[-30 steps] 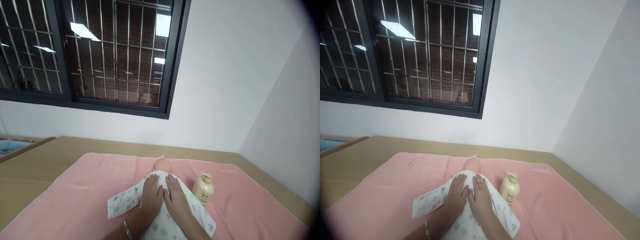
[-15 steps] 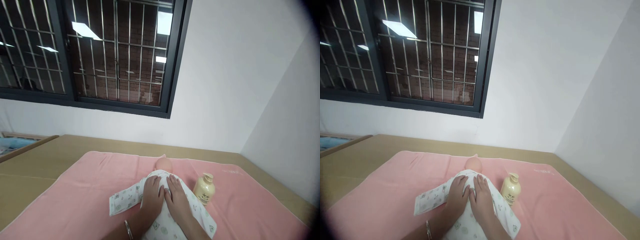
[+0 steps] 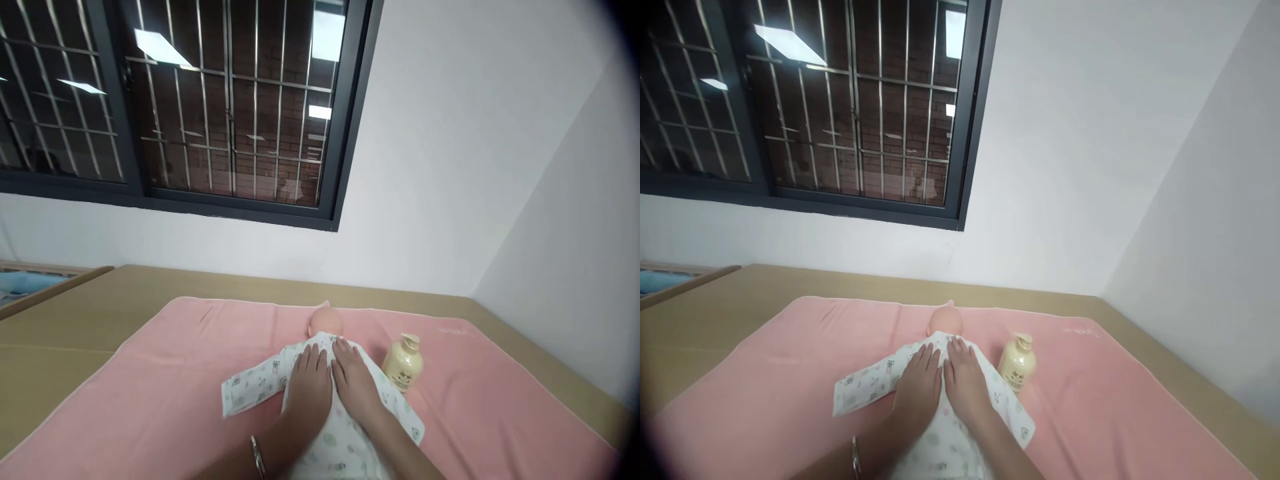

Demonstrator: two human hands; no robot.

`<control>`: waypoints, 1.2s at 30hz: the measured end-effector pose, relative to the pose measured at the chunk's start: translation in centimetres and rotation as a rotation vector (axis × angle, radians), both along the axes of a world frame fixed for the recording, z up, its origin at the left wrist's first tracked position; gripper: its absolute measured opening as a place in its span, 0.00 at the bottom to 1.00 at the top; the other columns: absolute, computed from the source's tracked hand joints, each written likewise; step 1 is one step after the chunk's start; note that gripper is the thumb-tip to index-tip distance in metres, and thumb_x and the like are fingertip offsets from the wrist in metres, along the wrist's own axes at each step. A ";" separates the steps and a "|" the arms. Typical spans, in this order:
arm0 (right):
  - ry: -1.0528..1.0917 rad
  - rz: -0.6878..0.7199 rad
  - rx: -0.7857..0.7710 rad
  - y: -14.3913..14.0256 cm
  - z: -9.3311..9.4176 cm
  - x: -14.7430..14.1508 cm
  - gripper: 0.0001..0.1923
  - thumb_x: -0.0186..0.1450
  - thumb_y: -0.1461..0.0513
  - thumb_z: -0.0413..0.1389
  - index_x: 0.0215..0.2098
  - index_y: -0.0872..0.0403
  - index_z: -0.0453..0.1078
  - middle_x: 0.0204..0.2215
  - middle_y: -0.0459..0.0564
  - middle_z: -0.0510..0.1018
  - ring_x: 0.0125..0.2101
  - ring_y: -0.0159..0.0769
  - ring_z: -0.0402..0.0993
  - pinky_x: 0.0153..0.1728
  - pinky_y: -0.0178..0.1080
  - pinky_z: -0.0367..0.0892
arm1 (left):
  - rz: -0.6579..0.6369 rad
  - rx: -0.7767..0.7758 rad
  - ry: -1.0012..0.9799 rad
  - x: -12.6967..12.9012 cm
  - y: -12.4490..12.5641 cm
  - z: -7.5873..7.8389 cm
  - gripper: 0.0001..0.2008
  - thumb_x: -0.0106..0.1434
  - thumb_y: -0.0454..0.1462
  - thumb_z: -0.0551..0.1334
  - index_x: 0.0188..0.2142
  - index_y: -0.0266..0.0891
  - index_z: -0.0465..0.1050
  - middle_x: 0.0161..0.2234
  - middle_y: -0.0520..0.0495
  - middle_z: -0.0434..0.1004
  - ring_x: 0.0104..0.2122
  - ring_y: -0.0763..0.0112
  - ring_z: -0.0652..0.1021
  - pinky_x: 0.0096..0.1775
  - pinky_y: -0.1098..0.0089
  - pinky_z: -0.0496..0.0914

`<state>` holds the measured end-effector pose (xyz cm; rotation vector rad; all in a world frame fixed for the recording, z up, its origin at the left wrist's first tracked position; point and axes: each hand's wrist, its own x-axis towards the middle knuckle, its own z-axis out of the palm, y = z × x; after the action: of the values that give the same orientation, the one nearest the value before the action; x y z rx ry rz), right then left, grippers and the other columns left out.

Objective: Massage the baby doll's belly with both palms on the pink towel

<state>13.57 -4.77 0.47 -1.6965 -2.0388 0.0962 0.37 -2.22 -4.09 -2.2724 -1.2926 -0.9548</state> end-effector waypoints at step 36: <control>-0.025 0.100 0.023 -4.4 -1.3 -0.7 0.27 0.72 0.58 0.40 0.69 0.52 0.50 0.68 0.49 0.47 0.68 0.46 0.38 0.66 0.55 0.45 | -0.126 -0.367 -0.124 -2.0 2.5 2.0 0.22 0.68 0.39 0.50 0.58 0.37 0.66 0.59 0.38 0.68 0.60 0.55 0.67 0.60 0.50 0.61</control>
<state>12.89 -9.14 -0.86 -1.5892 -2.1353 0.0849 -1.67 0.31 -2.08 -2.6336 -1.4961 -0.9804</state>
